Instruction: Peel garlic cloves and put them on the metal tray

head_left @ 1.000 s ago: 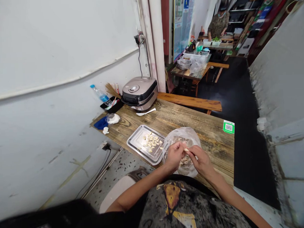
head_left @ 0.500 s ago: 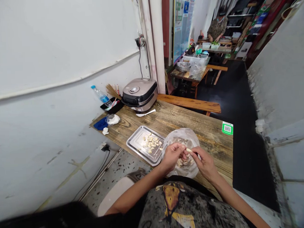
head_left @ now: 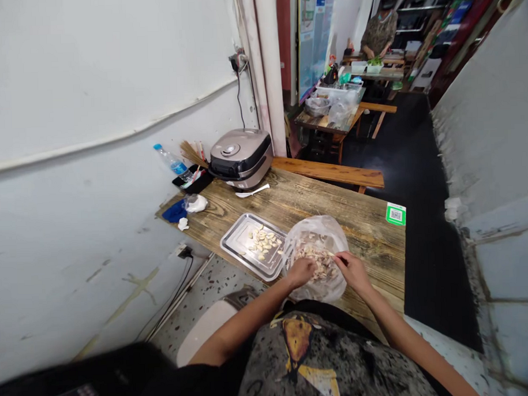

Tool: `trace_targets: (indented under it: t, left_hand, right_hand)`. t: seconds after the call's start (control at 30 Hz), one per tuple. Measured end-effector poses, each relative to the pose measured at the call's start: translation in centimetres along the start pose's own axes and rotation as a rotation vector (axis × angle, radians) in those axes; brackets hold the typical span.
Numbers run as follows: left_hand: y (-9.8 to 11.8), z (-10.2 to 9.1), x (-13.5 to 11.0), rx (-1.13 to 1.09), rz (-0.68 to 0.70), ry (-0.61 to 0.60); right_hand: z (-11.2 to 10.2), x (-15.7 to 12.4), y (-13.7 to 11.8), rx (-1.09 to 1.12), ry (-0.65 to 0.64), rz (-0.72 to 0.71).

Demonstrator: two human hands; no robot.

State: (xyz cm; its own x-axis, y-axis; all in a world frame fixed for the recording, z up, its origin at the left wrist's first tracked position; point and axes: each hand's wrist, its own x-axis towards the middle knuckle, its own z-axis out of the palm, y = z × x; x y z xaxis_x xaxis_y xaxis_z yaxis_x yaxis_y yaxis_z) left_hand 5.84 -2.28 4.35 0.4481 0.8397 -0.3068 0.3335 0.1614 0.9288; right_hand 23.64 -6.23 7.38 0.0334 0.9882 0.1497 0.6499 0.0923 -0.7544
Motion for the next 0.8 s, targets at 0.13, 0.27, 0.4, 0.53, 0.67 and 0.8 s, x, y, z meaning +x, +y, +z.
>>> trace_targets:
  t: [0.13, 0.27, 0.4, 0.53, 0.67, 0.8]
  left_hand:
    - [0.6, -0.1, 0.4, -0.436, -0.162, -0.118]
    - [0.1, -0.4, 0.4, -0.5, -0.08, -0.014]
    - [-2.0, -3.5, 0.6, -0.392, -0.222, 0.429]
    - [-3.6, -7.7, 0.8, -0.311, -0.304, 0.68]
    - [-4.2, -9.4, 0.6, -0.281, -0.312, 0.747]
    - [-4.6, -8.4, 0.2, -0.222, -0.281, 0.677]
  right_hand:
    - [1.4, 0.5, 0.4, 0.035, -0.177, -0.049]
    - [3.3, 1.3, 0.7, 0.087, -0.288, -0.036]
    - [5.1, 1.3, 2.6, -0.223, -0.42, 0.064]
    - [7.1, 0.6, 3.9, -0.362, -0.498, 0.06]
    - [8.3, 0.3, 4.3, -0.501, -0.491, 0.092]
    - [7.8, 0.2, 5.1, -0.512, -0.463, 0.124]
